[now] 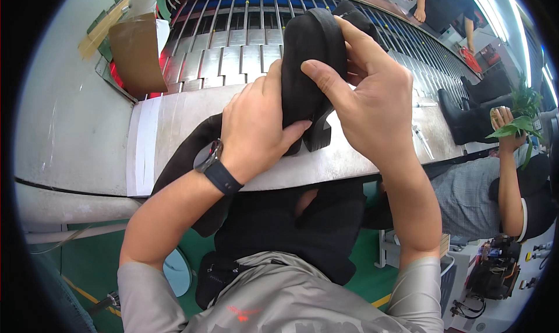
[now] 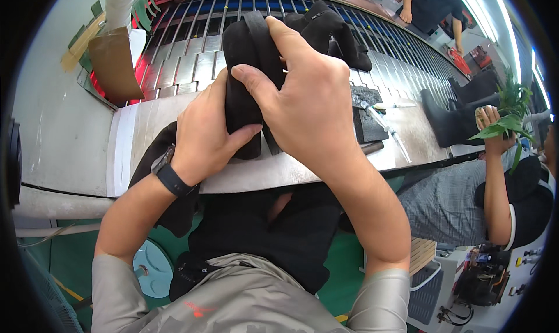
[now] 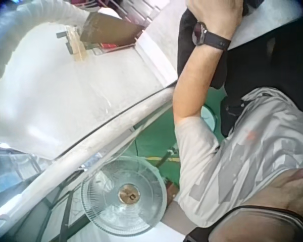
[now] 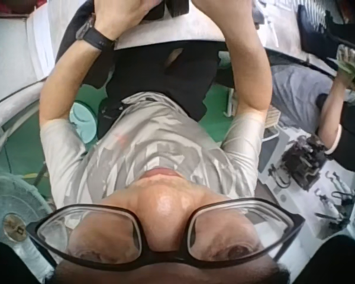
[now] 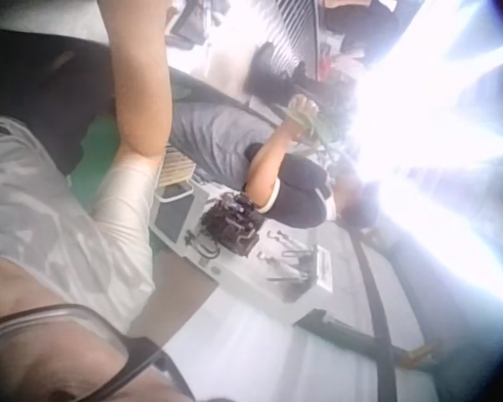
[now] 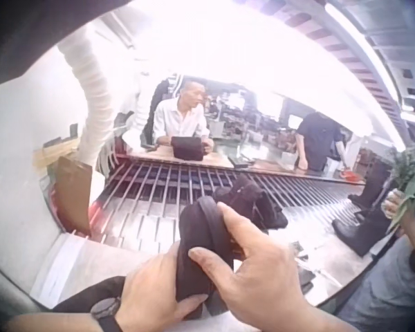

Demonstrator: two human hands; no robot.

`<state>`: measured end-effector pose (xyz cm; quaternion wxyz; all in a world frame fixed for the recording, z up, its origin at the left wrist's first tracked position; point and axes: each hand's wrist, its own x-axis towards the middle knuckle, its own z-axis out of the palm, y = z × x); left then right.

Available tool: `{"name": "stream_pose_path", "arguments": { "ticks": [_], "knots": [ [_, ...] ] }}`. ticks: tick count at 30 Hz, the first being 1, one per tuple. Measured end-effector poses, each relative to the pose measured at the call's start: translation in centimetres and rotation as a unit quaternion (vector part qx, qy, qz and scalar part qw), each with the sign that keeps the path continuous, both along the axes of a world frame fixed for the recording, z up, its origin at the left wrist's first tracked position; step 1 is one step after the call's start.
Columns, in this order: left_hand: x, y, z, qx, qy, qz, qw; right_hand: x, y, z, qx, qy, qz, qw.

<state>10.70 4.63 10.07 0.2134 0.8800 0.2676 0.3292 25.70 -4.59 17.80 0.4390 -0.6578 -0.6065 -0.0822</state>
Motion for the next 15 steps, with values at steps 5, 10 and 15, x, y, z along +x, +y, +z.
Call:
{"name": "stream_pose_path", "arguments": {
  "ticks": [5,10,15],
  "knots": [
    [-0.1,0.8,-0.8,0.068,-0.034,-0.006,0.997,1.7,1.0,0.9,0.012,0.153,0.115,0.981],
    [-0.1,1.2,-0.5,0.029,-0.015,-0.017,0.999,4.1,1.8,1.6,-0.058,0.187,0.19,0.962],
    [-0.3,1.5,-0.6,0.043,-0.026,-0.023,0.999,5.2,2.1,1.7,-0.068,0.201,0.208,0.955]
  ]
}}
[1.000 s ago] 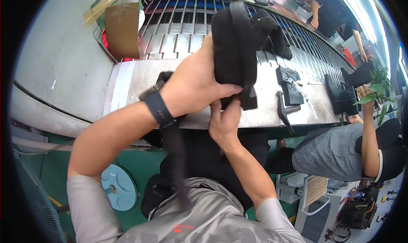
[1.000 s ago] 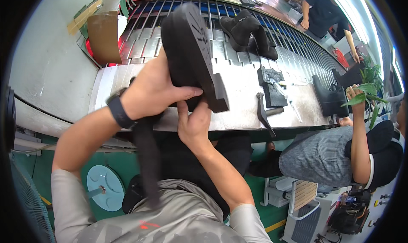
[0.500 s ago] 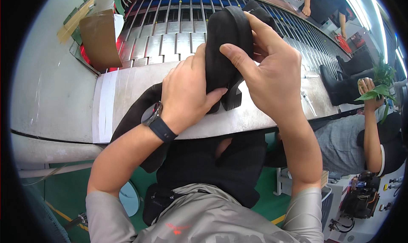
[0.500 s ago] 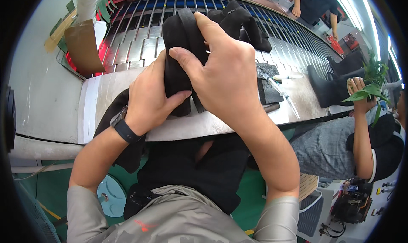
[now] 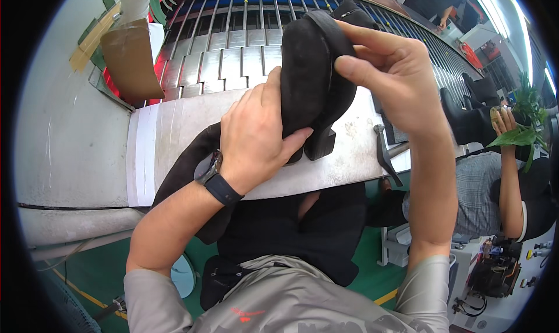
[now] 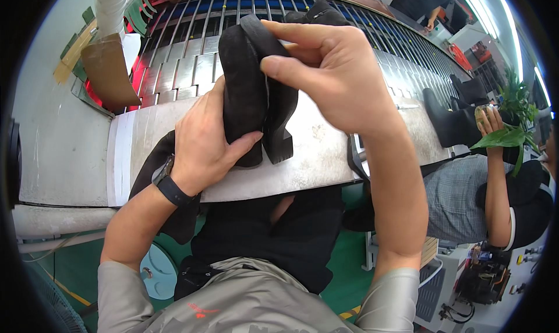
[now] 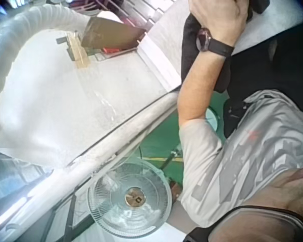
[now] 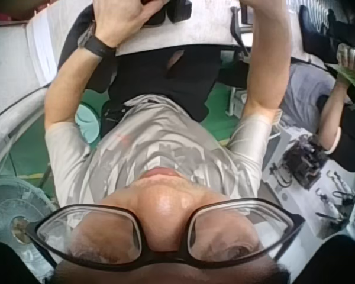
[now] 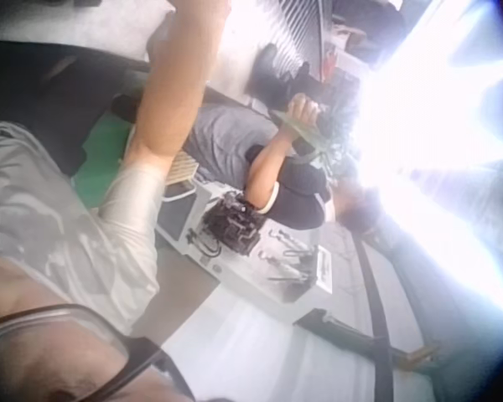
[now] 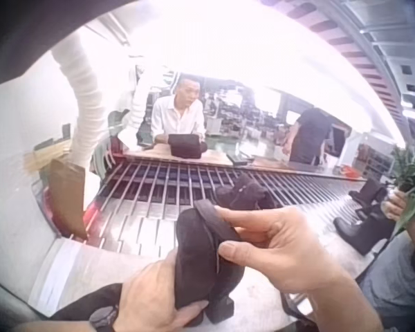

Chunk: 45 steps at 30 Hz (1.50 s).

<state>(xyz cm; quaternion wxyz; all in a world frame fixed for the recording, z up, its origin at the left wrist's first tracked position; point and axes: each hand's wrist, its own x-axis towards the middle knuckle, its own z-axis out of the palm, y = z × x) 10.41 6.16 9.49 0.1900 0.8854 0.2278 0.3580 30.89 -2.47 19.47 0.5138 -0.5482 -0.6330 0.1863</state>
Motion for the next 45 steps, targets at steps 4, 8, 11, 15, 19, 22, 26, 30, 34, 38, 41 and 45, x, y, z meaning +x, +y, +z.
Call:
{"name": "stream_pose_path", "arguments": {
  "ticks": [4,8,11,15,19,22,26,30,34,38,41,45],
  "knots": [
    [0.0,0.2,-0.3,0.028,-0.016,0.002,0.999,-0.7,0.3,0.3,-0.018,0.054,0.05,0.997],
    [-0.2,0.6,0.2,-0.016,0.024,0.01,1.0,-3.7,0.6,-0.3,0.014,-0.051,-0.066,0.996],
    [-0.1,0.7,0.5,-0.036,0.041,0.01,0.998,-4.5,0.5,-0.5,0.052,-0.077,-0.108,0.99],
    [-0.2,1.3,0.5,-0.01,0.034,0.004,0.999,-5.8,0.4,0.9,-0.039,-0.16,-0.139,0.976],
    [-0.4,1.5,0.5,-0.042,0.066,0.003,0.997,-6.1,0.6,0.9,-0.038,-0.182,-0.141,0.972],
    [-0.2,1.6,0.4,-0.016,0.054,-0.003,0.998,-5.8,1.6,-0.3,0.094,-0.293,-0.181,0.934],
    [0.0,2.5,0.3,-0.018,0.068,0.024,0.997,-8.3,2.3,1.1,0.018,-0.448,-0.217,0.867],
    [-0.3,4.1,0.0,-0.042,0.043,0.011,0.998,-6.9,1.8,2.3,-0.172,-0.173,-0.076,0.967],
    [0.1,4.7,0.0,-0.091,0.086,0.019,0.992,-5.7,2.5,-4.5,-0.034,0.079,-0.096,0.992],
    [0.1,5.4,-0.7,-0.057,0.079,0.017,0.995,-3.2,3.3,-5.5,-0.096,0.172,0.014,0.98],
    [0.1,5.5,-0.5,-0.066,0.089,0.015,0.994,-3.2,3.0,-5.1,-0.093,0.171,0.035,0.98],
    [0.2,5.4,-0.3,-0.077,0.041,-0.028,0.996,-5.1,2.9,-5.6,-0.036,0.103,-0.02,0.994]
  ]
}}
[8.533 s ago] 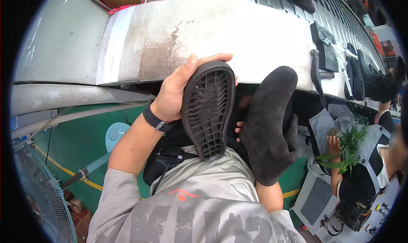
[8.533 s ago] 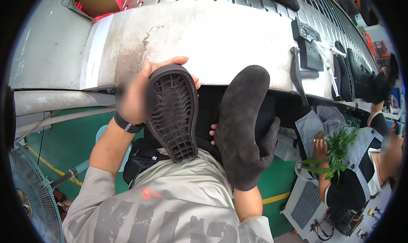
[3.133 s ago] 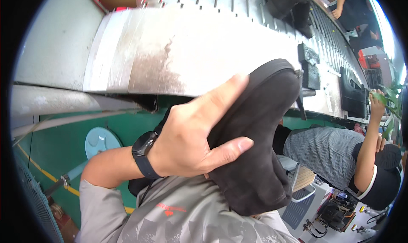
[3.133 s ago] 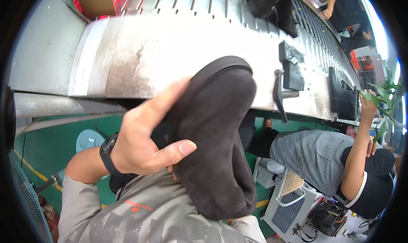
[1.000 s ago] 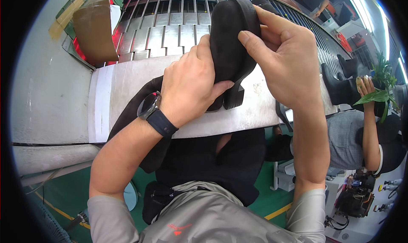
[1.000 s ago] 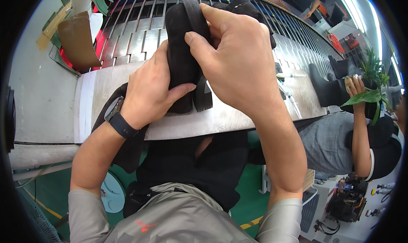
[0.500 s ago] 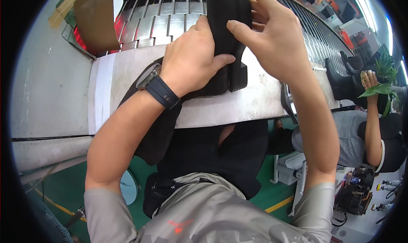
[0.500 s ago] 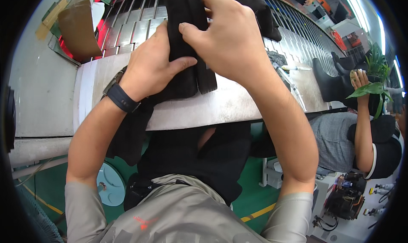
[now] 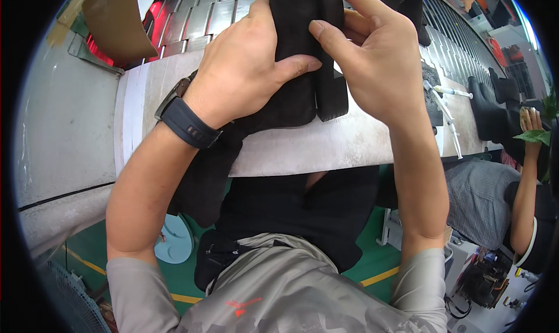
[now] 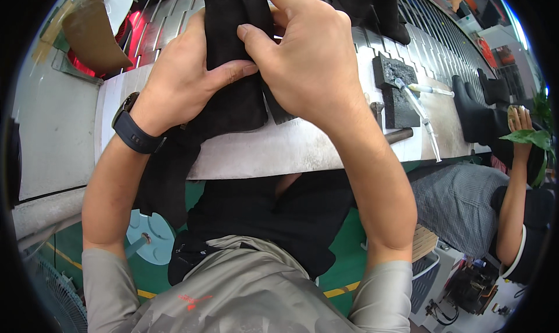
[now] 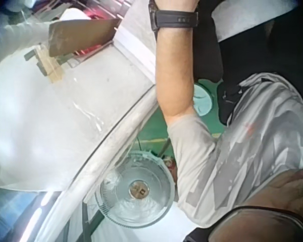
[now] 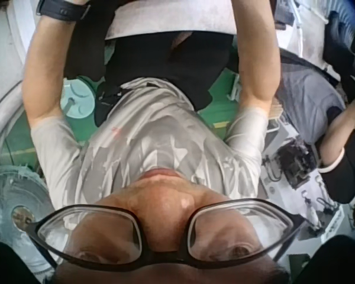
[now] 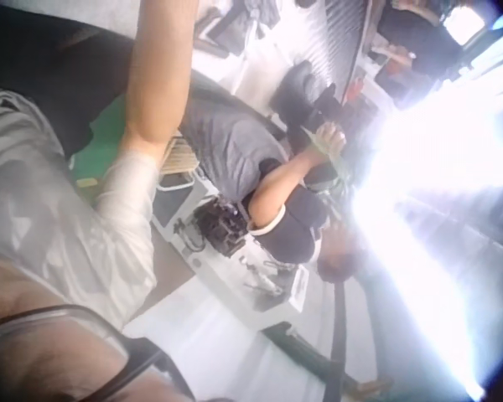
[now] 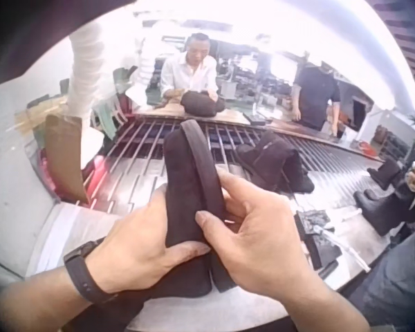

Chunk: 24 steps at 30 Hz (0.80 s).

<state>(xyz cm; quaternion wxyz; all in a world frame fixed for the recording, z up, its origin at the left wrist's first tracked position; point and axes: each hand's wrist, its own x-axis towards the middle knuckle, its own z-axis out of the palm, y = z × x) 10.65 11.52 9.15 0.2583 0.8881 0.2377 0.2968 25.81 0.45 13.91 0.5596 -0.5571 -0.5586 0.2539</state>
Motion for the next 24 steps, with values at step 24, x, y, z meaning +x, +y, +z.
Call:
{"name": "stream_pose_path", "arguments": {
  "ticks": [24],
  "knots": [
    [-0.5,1.5,-1.1,0.031,-0.001,-0.024,0.999,-0.3,1.5,-1.1,0.105,-0.268,-0.139,0.948]
  ]
}}
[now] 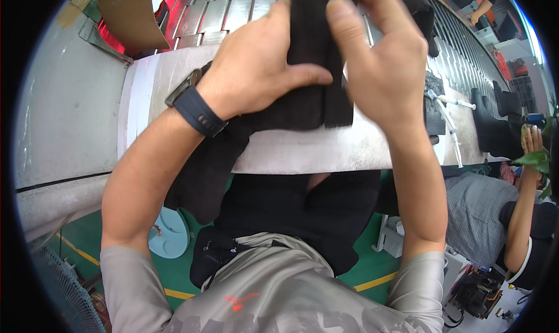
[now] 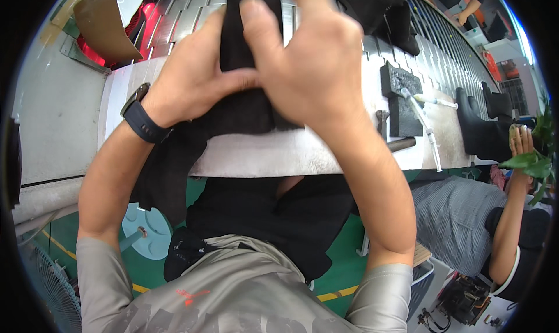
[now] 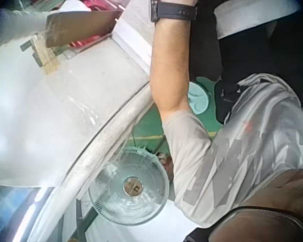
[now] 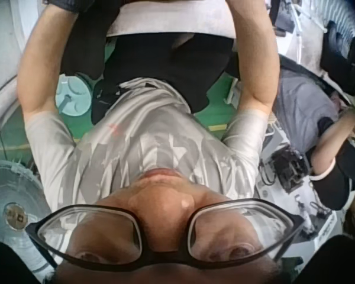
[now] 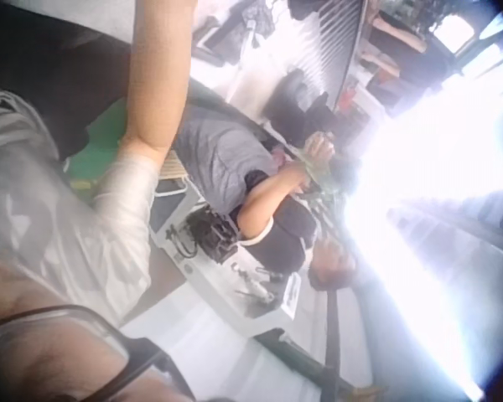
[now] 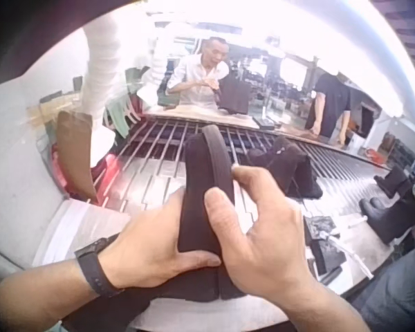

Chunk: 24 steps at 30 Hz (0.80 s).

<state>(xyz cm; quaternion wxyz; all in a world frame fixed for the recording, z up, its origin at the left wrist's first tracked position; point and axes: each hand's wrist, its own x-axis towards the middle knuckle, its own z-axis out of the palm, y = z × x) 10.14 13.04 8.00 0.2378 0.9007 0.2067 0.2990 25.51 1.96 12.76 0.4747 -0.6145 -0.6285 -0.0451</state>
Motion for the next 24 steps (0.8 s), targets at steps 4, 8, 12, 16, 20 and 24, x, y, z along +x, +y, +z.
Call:
{"name": "stream_pose_path", "arguments": {
  "ticks": [4,8,12,16,20,24],
  "knots": [
    [0.6,-1.9,0.4,0.057,-0.003,-0.056,0.997,1.7,4.6,2.0,0.098,0.29,0.174,0.936],
    [0.7,-1.3,0.2,0.039,0.007,-0.052,0.998,4.8,5.8,2.2,-0.016,0.388,0.255,0.885],
    [0.8,-1.7,0.3,0.031,0.014,-0.043,0.999,3.4,5.2,3.0,0.01,0.442,0.244,0.863],
    [0.9,-2.0,0.0,0.038,0.003,-0.027,0.999,2.2,3.5,6.7,-0.104,0.313,0.16,0.931],
    [0.5,-0.8,-0.2,0.023,-0.018,-0.081,0.996,2.1,5.6,5.0,-0.071,0.136,0.061,0.986],
    [-0.9,1.0,0.5,-0.096,0.009,-0.269,0.958,4.8,4.2,4.0,-0.174,0.17,0.107,0.964]
  ]
}}
